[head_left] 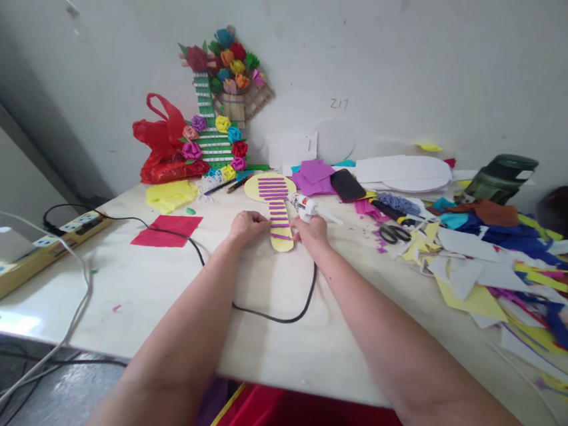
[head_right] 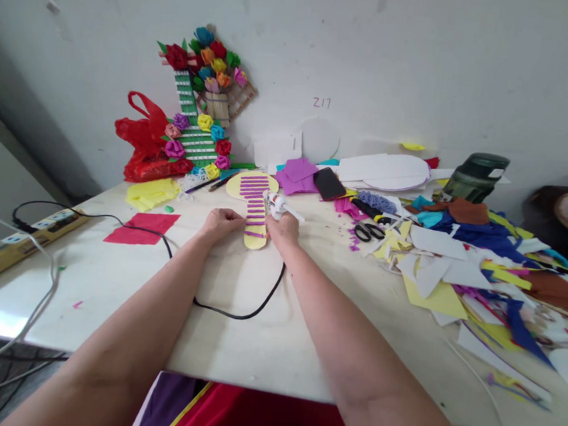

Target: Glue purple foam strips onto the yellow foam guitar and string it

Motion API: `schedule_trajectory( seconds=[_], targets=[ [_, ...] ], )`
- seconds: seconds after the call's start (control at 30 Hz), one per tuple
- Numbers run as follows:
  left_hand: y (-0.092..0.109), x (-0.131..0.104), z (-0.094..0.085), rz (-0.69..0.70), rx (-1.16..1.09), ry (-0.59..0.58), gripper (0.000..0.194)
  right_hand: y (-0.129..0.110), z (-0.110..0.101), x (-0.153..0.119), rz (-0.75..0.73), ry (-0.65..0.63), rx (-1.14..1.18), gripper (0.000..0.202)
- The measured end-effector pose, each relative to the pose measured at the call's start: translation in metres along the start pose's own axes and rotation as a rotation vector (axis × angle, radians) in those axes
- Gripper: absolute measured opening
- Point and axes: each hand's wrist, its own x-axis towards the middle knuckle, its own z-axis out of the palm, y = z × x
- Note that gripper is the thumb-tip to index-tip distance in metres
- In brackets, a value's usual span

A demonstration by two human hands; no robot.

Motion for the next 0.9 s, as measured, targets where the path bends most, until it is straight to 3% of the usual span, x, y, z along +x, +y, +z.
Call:
schedule_trajectory(
  seconds=[0.37, 0.63, 0.9],
  targets=[
    [0.001, 0.002, 0.000, -0.012, 0.063, 0.019, 0.026, 0.004, 0.002, 0.002, -0.028, 0.061, -0.019, 0.017],
    [0.008, 0.004, 0.008, 0.128, 0.289, 0.236, 0.030, -0.001, 0.001, -0.003, -0.076, 0.019, 0.019, 0.018],
    [0.010, 0.005, 0.018, 0.081, 0.323, 0.174, 0.043, -0.007, 0.000, -0.004, -0.041, -0.026, -0.010, 0.015]
  ],
)
